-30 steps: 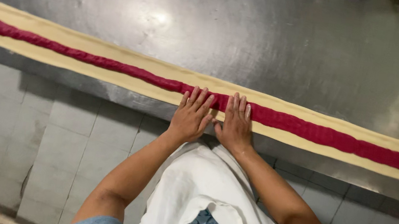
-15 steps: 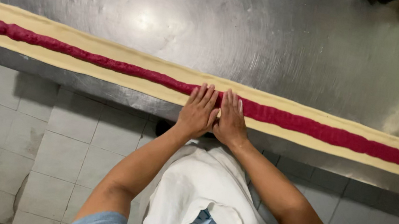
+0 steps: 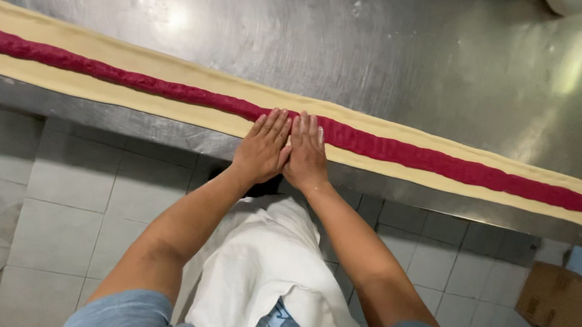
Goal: The recorder prepares bread dough by cutting and rolling red-colored dough into long strips and placing them onto a larger sheet of dough.
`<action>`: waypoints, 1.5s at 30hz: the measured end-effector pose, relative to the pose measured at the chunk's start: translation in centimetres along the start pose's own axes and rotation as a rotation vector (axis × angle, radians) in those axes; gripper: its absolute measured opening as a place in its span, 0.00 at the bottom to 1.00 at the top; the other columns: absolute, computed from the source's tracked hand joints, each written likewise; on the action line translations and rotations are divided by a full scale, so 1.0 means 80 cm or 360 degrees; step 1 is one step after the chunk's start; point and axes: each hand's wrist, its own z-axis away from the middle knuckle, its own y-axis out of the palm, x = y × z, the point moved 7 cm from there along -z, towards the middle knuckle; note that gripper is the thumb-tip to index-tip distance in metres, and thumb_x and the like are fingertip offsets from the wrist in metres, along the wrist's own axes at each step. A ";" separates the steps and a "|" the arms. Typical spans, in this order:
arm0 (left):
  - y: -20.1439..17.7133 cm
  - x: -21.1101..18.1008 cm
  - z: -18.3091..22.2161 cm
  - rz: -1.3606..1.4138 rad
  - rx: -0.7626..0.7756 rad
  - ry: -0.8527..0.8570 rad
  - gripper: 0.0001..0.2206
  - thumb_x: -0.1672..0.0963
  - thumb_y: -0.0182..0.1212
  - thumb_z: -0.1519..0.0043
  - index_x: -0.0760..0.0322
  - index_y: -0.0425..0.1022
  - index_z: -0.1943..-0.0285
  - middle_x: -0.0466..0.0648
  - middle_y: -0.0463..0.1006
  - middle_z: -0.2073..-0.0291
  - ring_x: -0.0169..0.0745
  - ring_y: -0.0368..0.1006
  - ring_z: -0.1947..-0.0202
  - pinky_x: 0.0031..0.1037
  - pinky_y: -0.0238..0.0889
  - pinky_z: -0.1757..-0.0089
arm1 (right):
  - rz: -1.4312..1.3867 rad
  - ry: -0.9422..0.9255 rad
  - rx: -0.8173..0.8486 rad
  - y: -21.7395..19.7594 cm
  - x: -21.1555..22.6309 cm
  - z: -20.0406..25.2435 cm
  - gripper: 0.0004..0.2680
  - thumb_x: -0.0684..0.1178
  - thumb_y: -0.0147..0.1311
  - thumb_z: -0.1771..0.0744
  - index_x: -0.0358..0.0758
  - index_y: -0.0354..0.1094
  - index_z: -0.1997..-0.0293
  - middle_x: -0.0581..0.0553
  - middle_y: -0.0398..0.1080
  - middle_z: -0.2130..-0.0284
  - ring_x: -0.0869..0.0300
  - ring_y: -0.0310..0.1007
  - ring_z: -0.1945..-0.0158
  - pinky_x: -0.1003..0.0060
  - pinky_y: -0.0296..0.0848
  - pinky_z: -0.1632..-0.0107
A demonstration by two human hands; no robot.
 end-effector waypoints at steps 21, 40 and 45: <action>-0.043 0.070 0.004 -0.0101 0.0222 -0.0158 0.31 0.47 0.40 0.29 0.73 0.56 0.22 0.62 0.54 0.24 0.56 0.44 0.22 0.45 0.33 0.29 | -0.0252 -0.0168 0.0181 0.004 0.064 -0.057 0.31 0.53 0.48 0.34 0.21 0.42 0.26 0.22 0.44 0.27 0.34 0.38 0.23 0.40 0.40 0.26; -0.075 0.162 0.040 0.0144 0.0416 -0.0203 0.31 0.45 0.40 0.29 0.72 0.58 0.24 0.63 0.55 0.25 0.58 0.45 0.22 0.46 0.35 0.29 | 0.0138 0.0216 0.0550 0.045 0.140 -0.086 0.34 0.52 0.55 0.38 0.27 0.39 0.27 0.27 0.38 0.27 0.39 0.31 0.23 0.45 0.36 0.26; -0.113 0.186 0.045 0.0136 0.0180 -0.0085 0.32 0.45 0.42 0.30 0.74 0.59 0.25 0.65 0.56 0.25 0.60 0.46 0.23 0.46 0.35 0.30 | 0.0023 0.0143 0.0071 0.055 0.183 -0.107 0.30 0.50 0.51 0.32 0.26 0.41 0.23 0.27 0.42 0.24 0.37 0.36 0.20 0.44 0.39 0.23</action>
